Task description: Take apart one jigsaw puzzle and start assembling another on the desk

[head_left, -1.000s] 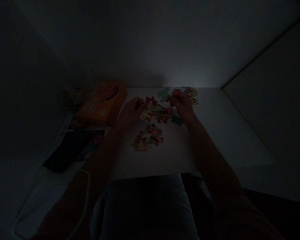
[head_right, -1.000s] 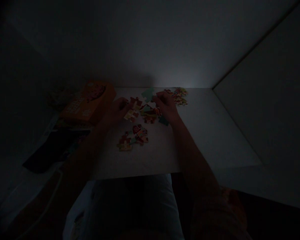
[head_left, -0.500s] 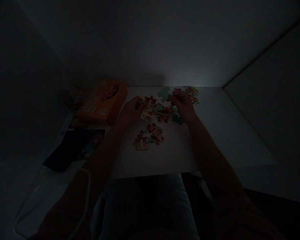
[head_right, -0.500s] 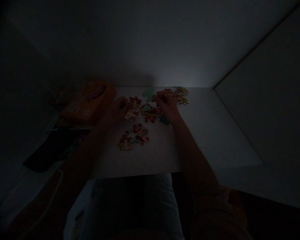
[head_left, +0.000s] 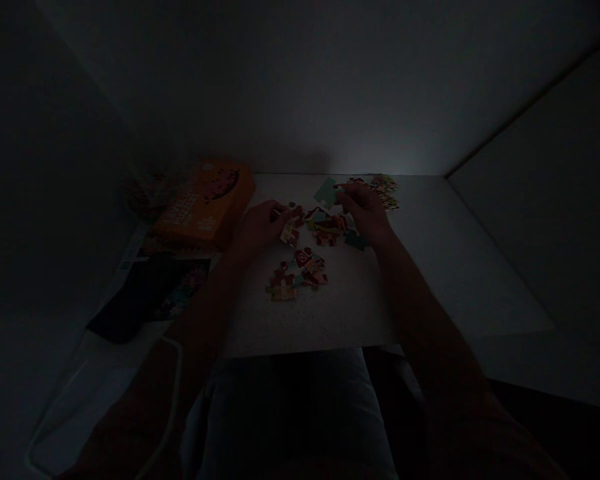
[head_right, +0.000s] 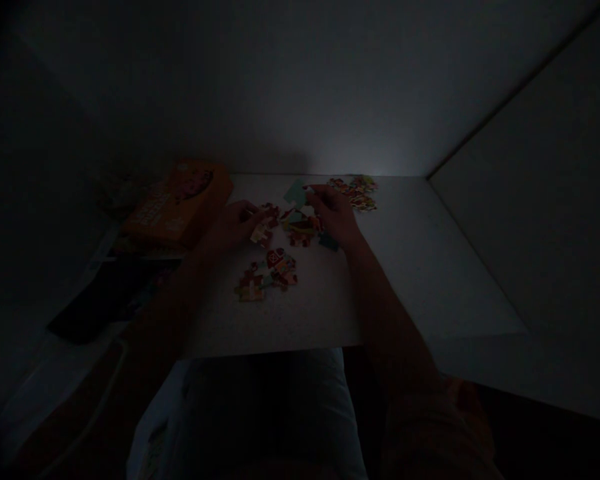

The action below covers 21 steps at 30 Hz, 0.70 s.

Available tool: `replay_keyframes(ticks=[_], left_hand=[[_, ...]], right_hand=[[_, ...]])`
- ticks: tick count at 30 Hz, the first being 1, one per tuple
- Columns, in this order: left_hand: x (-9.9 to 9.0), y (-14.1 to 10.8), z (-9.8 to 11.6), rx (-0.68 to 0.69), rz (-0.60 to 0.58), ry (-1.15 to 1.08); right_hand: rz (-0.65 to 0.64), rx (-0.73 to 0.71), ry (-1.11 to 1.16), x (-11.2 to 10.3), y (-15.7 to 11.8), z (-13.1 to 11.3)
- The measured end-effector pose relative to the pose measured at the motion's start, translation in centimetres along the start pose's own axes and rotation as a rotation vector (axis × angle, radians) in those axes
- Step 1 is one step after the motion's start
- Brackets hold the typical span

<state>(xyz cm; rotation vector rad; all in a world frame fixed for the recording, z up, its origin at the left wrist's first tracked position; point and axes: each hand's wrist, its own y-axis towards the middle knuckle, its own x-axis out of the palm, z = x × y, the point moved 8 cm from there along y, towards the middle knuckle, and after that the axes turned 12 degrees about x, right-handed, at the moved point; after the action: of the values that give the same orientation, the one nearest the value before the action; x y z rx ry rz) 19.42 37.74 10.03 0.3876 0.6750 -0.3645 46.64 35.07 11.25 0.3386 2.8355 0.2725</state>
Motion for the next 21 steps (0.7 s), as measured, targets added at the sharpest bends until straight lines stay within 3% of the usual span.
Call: replay_keyframes(ticks=[5,9,14,18,21], left_hand=[[-1.3,-0.4,0.7,-0.056,0.037,0.184],[-1.7,-0.1,1.2,-0.014,0.068,0.258],[0.6,0.1,2.5,0.245,-0.027,0.249],[3.4,-1.3,4.2,0.477,-0.174,0.250],[4.5,-2.5,4.7,0.555,-0.257,0.255]], right_hand=[[-0.008,0.001,-0.012,0.0,0.0,0.2],[-0.025,0.007,-0.023,0.1,0.1,0.7],[-0.029,0.064,-0.071,0.2,0.0,2.0],[-0.013,0.099,-0.160,0.3,0.0,2.7],[0.034,0.110,-0.218,-0.2,0.1,2.6]])
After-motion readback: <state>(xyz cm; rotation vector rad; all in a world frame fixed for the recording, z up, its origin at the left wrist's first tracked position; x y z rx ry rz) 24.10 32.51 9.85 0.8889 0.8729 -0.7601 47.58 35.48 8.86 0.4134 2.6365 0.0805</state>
